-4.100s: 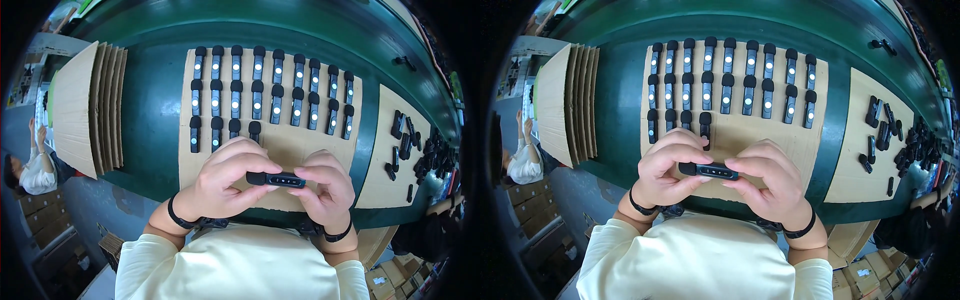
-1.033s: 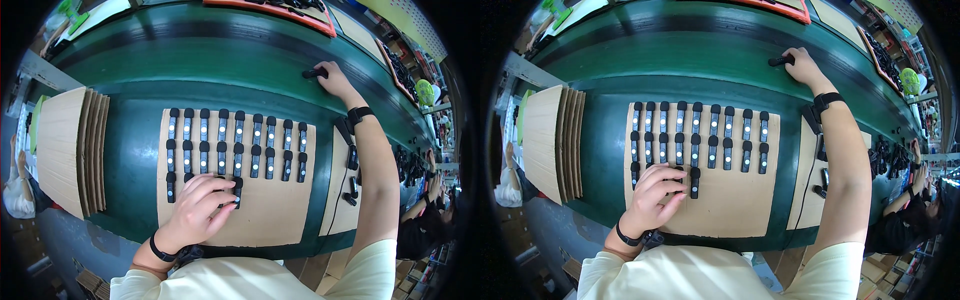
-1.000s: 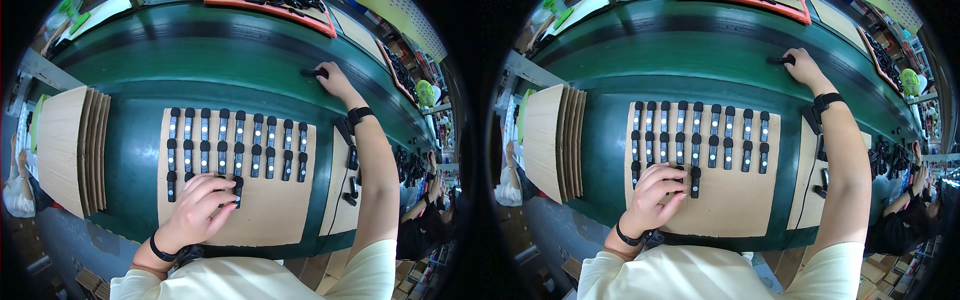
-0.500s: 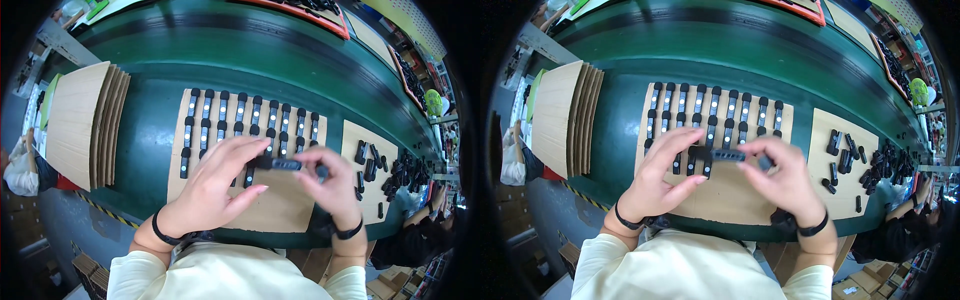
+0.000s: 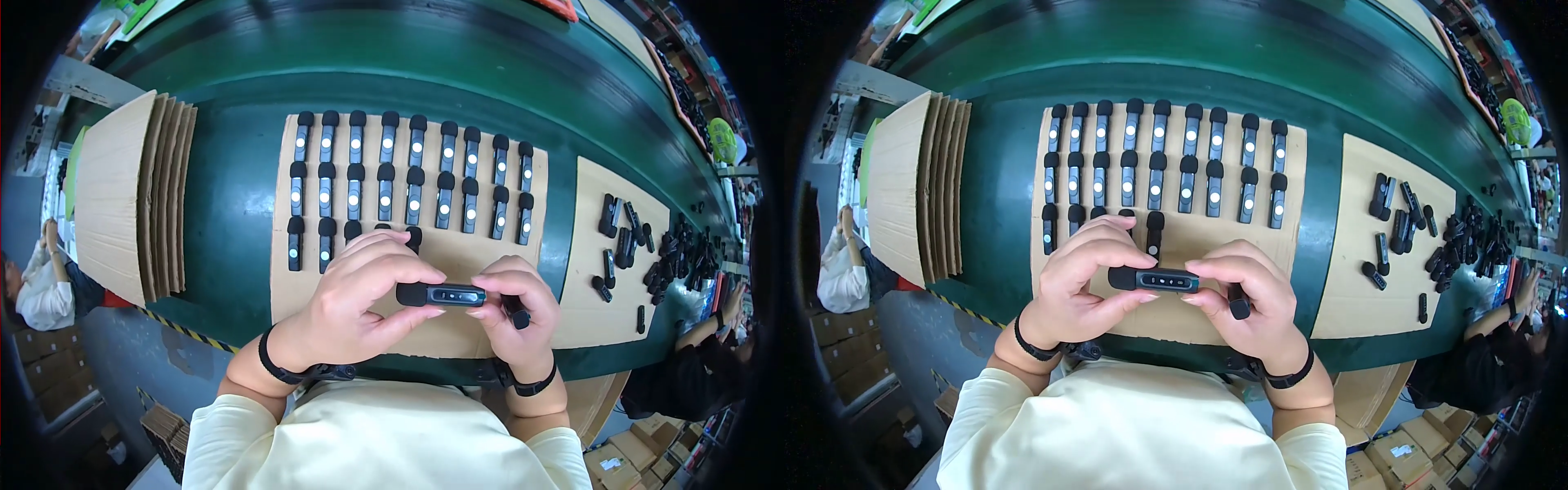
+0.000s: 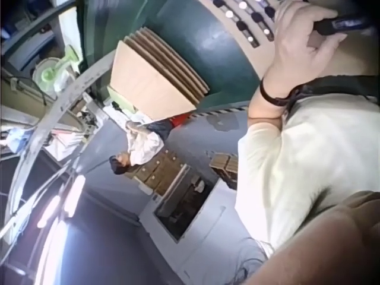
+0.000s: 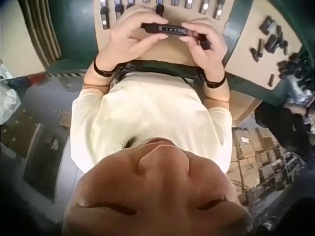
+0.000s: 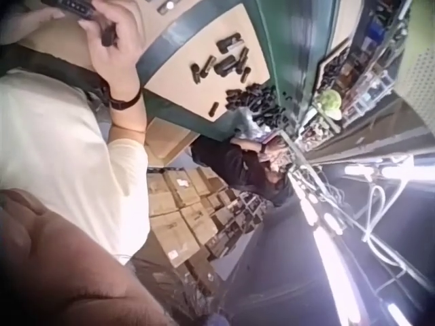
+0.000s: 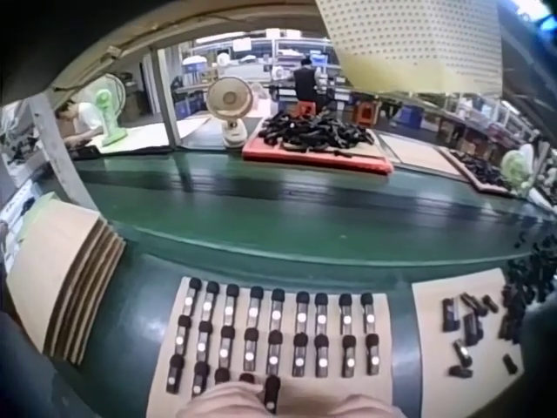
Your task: The person picks up a microphone and a foam cover from the table, fits the cover onto the microphone by hand, and places the assembled unit onto a cardboard sheet.
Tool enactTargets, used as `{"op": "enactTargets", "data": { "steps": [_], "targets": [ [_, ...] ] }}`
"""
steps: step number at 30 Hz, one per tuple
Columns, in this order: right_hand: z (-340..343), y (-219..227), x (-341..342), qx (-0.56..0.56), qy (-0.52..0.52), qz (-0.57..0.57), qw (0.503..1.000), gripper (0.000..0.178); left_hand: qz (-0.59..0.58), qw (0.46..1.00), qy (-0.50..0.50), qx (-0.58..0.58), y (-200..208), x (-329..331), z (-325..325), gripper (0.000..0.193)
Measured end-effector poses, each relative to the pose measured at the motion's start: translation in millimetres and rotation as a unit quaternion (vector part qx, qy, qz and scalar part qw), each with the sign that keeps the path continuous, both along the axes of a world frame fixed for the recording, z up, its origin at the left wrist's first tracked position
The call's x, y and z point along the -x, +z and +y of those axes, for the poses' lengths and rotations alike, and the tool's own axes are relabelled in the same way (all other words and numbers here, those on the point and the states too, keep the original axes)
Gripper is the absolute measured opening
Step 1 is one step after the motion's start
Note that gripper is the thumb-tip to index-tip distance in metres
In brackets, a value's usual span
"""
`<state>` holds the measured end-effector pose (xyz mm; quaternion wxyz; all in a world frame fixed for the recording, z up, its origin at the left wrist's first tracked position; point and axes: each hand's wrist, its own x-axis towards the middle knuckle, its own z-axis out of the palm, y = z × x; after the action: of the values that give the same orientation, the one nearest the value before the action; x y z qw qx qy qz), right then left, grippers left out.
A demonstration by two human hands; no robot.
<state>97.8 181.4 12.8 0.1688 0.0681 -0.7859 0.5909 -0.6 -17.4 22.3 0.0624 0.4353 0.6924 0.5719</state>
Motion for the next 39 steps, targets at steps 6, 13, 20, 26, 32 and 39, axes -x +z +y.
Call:
{"op": "enactTargets", "data": {
  "steps": [6, 13, 20, 26, 32, 39],
  "targets": [
    [1.9, 5.3, 0.4, -0.024, 0.017, 0.010, 1.000, 0.032, 0.010, 1.000, -0.014, 0.005, -2.6, 1.2, -0.2, 0.031],
    [-1.9, -1.1, 0.4, -0.029, -0.003, 0.010, 1.000, 0.022, -0.016, 1.000, 0.002, 0.002, -0.2, -1.6, 5.2, 0.030],
    [-2.1, -2.1, 2.9, -0.034, 0.016, 0.044, 0.998, 0.020, -0.008, 0.998, -0.035, 0.053, -4.6, 0.9, 3.8, 0.026],
    [-6.0, 10.8, 0.4, -0.072, 0.019, 0.022, 0.997, 0.028, -0.011, 0.997, -0.047, 0.060, -12.5, -1.9, 6.3, 0.025],
    [-4.4, 0.4, 1.9, -0.177, 0.012, 0.030, 0.984, 0.033, 0.049, 0.993, -0.004, 0.109, -10.5, 0.4, 7.4, 0.035],
    [-2.6, -9.9, 8.9, -0.331, -0.042, 0.016, 0.943, 0.038, 0.126, 0.966, 0.047, 0.222, -12.7, 2.4, 6.0, 0.042]
  ]
}}
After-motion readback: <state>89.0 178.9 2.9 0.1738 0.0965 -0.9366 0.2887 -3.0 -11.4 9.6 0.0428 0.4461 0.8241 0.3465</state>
